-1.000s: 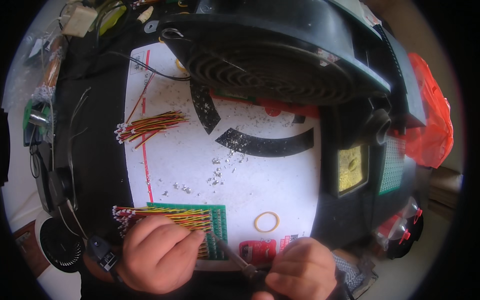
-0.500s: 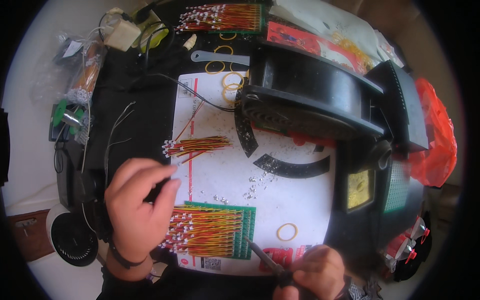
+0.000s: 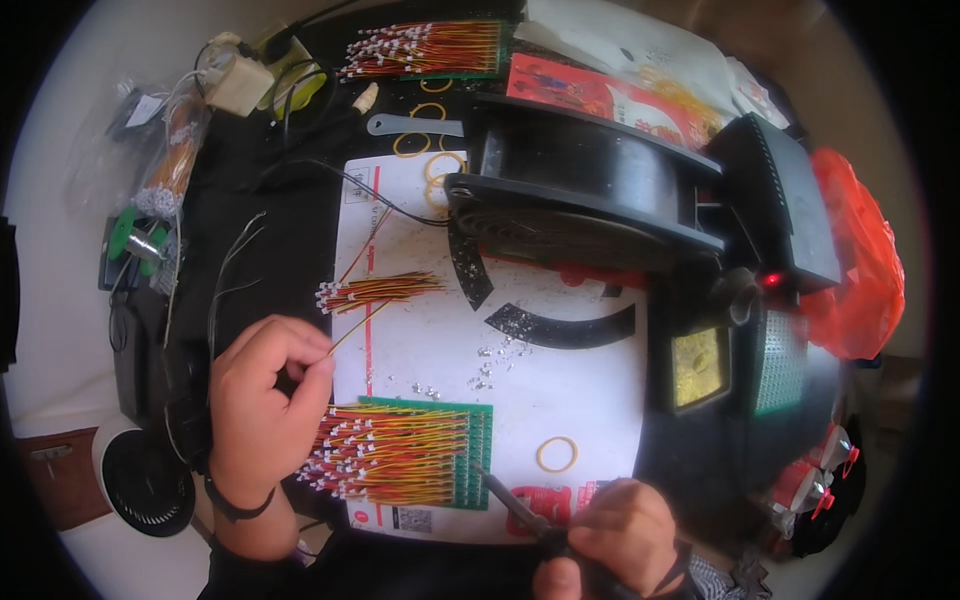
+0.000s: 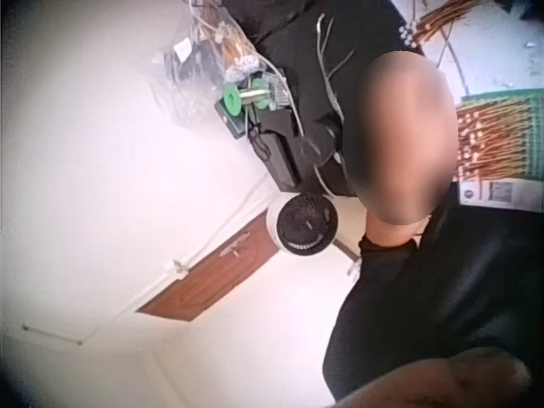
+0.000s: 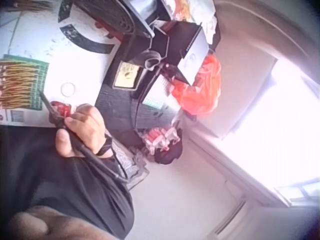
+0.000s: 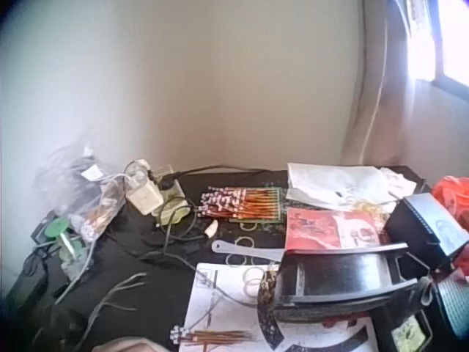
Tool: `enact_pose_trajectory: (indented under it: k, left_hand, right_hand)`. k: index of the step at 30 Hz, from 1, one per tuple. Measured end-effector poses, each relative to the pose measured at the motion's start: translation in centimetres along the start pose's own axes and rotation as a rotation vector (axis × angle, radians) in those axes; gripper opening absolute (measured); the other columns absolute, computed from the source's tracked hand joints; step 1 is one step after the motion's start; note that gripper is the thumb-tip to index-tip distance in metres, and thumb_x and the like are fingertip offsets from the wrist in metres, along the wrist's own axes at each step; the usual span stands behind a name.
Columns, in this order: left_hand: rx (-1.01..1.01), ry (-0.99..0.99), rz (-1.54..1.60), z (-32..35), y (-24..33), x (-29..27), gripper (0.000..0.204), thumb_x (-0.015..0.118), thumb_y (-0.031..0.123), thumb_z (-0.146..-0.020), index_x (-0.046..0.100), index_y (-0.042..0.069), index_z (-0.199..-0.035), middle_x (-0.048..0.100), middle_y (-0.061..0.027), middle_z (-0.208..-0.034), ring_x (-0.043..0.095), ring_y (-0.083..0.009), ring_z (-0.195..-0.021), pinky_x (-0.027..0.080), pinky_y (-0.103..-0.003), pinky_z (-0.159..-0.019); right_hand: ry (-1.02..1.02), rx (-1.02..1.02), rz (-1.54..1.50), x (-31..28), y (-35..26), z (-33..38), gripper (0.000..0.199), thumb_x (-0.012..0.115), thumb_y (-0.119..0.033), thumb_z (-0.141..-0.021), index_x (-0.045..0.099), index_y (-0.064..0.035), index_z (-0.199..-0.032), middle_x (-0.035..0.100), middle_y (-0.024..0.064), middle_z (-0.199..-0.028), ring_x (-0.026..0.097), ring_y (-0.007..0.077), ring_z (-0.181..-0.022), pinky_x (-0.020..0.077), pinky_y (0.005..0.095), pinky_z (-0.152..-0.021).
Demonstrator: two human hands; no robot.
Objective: Soldering wires onto a printed circuit board.
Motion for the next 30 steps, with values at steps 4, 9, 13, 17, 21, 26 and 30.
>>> enact_pose_trajectory:
  k: [4, 9, 13, 17, 21, 26, 30]
  left_hand:
    - [-0.194, -0.058, 0.224, 1.5, -0.8, -0.5, 0.014, 0.069, -0.013, -0.076, 0.063, -0.003, -0.085, 0.067, -0.0115, -0.086, 0.058, -0.0145, -0.07, 0.046, -0.026, -0.067]
    - [0.046, -0.131, 0.215, 1.3, 2.8, 0.0, 0.021, 0.076, -0.005, -0.079, 0.077, 0.002, -0.1, 0.066, -0.009, -0.076, 0.065, -0.0197, -0.065, 0.053, -0.029, -0.062]
    - [-0.113, -0.216, 0.489, 2.4, 2.8, 1.4, 0.009, 0.078, 0.0, -0.082, 0.077, 0.001, -0.091, 0.072, -0.0114, -0.084, 0.072, -0.0214, -0.072, 0.056, -0.029, -0.063]
    - [0.047, -0.259, 0.448, 3.3, 4.3, 2.6, 0.013, 0.073, -0.008, -0.079, 0.074, -0.002, -0.09, 0.072, -0.0167, -0.095, 0.071, -0.0212, -0.08, 0.055, -0.029, -0.067]
    - [0.124, -0.149, 0.37, 3.5, 5.4, 2.8, 0.022, 0.072, -0.015, -0.075, 0.075, -0.001, -0.092, 0.072, -0.0155, -0.093, 0.071, -0.0225, -0.078, 0.057, -0.031, -0.064]
    - [0.253, -0.142, 0.229, 4.1, 6.7, 3.4, 0.026, 0.078, -0.007, -0.068, 0.077, 0.0, -0.093, 0.069, -0.0108, -0.084, 0.067, -0.0214, -0.064, 0.054, -0.03, -0.058]
    - [0.317, -0.164, 0.18, 4.8, 7.2, 3.8, 0.026, 0.081, -0.004, -0.068, 0.078, 0.0, -0.095, 0.066, -0.0095, -0.081, 0.065, -0.0208, -0.062, 0.051, -0.03, -0.056]
  right_hand:
    - [-0.175, -0.063, -0.21, 1.5, -0.9, -2.0, 0.022, 0.067, -0.014, -0.086, 0.058, 0.0056, -0.088, 0.053, 0.0112, -0.061, 0.045, 0.0176, -0.046, 0.0369, 0.0319, -0.045]
    - [0.035, -0.048, -0.04, -0.1, 0.3, 0.3, 0.033, 0.067, -0.035, -0.084, 0.052, -0.0063, -0.08, 0.039, -0.0003, -0.055, 0.037, 0.0101, -0.049, 0.0288, 0.0252, -0.045]
    - [0.013, -0.012, -0.038, 0.0, 0.1, 0.0, 0.031, 0.067, -0.033, -0.085, 0.052, -0.0064, -0.08, 0.041, 0.0002, -0.056, 0.038, 0.0102, -0.05, 0.0297, 0.0247, -0.046]
    - [-0.184, -0.04, -0.19, 1.4, -1.0, -2.2, 0.022, 0.067, -0.014, -0.086, 0.057, 0.0053, -0.088, 0.054, 0.0111, -0.061, 0.046, 0.0179, -0.046, 0.0381, 0.032, -0.046]
    - [-0.218, -0.021, -0.156, 1.5, -1.0, -2.2, 0.023, 0.067, -0.015, -0.085, 0.057, 0.0053, -0.089, 0.055, 0.0109, -0.062, 0.048, 0.0183, -0.046, 0.0387, 0.032, -0.046]
    - [-0.244, -0.021, -0.16, 1.8, -0.9, -2.5, 0.023, 0.068, -0.014, -0.084, 0.057, 0.0051, -0.09, 0.055, 0.0108, -0.063, 0.048, 0.0186, -0.046, 0.0389, 0.032, -0.046]
    - [-0.254, -0.02, -0.157, 1.8, -1.0, -2.5, 0.022, 0.068, -0.014, -0.084, 0.058, 0.0048, -0.09, 0.056, 0.0106, -0.063, 0.049, 0.0187, -0.047, 0.0393, 0.0318, -0.046]
Point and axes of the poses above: each hand's wrist, its own z-axis away from the middle knuckle, its own x-axis out of the palm, y = z × x, the point moved 8 cm from there along -z, towards the middle knuckle
